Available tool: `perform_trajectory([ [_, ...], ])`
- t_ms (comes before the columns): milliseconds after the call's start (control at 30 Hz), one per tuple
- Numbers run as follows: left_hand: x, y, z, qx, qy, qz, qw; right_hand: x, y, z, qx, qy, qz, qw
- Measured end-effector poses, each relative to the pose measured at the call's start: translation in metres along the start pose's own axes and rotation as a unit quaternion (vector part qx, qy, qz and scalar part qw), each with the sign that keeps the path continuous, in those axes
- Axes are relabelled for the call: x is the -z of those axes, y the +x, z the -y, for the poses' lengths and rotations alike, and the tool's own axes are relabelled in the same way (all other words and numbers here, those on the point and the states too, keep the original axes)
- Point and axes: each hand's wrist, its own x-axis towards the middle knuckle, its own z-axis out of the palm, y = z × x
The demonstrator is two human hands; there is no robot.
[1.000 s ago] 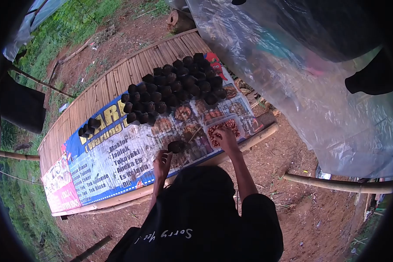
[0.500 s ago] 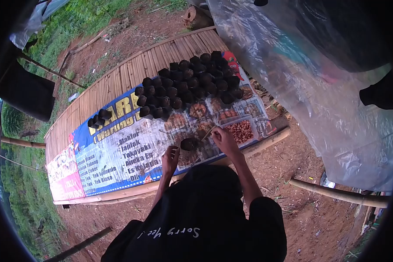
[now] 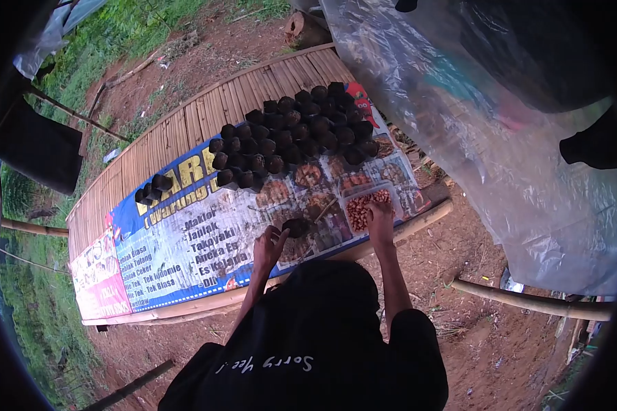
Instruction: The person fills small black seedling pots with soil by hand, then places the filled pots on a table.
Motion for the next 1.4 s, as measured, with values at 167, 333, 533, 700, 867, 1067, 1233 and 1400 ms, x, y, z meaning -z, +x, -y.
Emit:
perform_trajectory([
  [167,-0.001,0.000,0.003,-0.004,0.015,-0.003,1.000,-0.011,0.007,0.067,-0.006,0.117,0.073,0.990],
  [333,-0.003,0.003,0.002,-0.014,0.012,-0.003,1.000,-0.055,0.003,0.092,0.011,0.091,0.200,0.975],
  [533,-0.010,0.003,0.007,-0.064,0.053,-0.009,0.996,-0.079,0.008,0.079,0.014,0.048,0.233,0.971],
  [700,-0.010,-0.004,0.008,-0.032,-0.007,-0.019,0.999,-0.074,0.008,0.076,-0.002,0.118,0.258,0.959],
  [867,-0.005,-0.007,0.023,-0.026,-0.088,-0.016,0.996,-0.006,0.017,0.114,-0.013,0.255,0.208,0.944],
  [1067,-0.015,0.008,0.032,-0.165,0.035,0.032,0.985,-0.006,0.008,0.131,0.067,0.179,0.310,0.931],
  [1233,-0.025,0.021,0.039,-0.167,0.002,0.051,0.985,-0.035,0.003,0.151,0.204,0.083,0.199,0.955],
  [1400,-0.022,0.012,0.032,-0.145,-0.004,0.026,0.989,-0.049,-0.014,0.154,0.200,0.052,0.219,0.954],
])
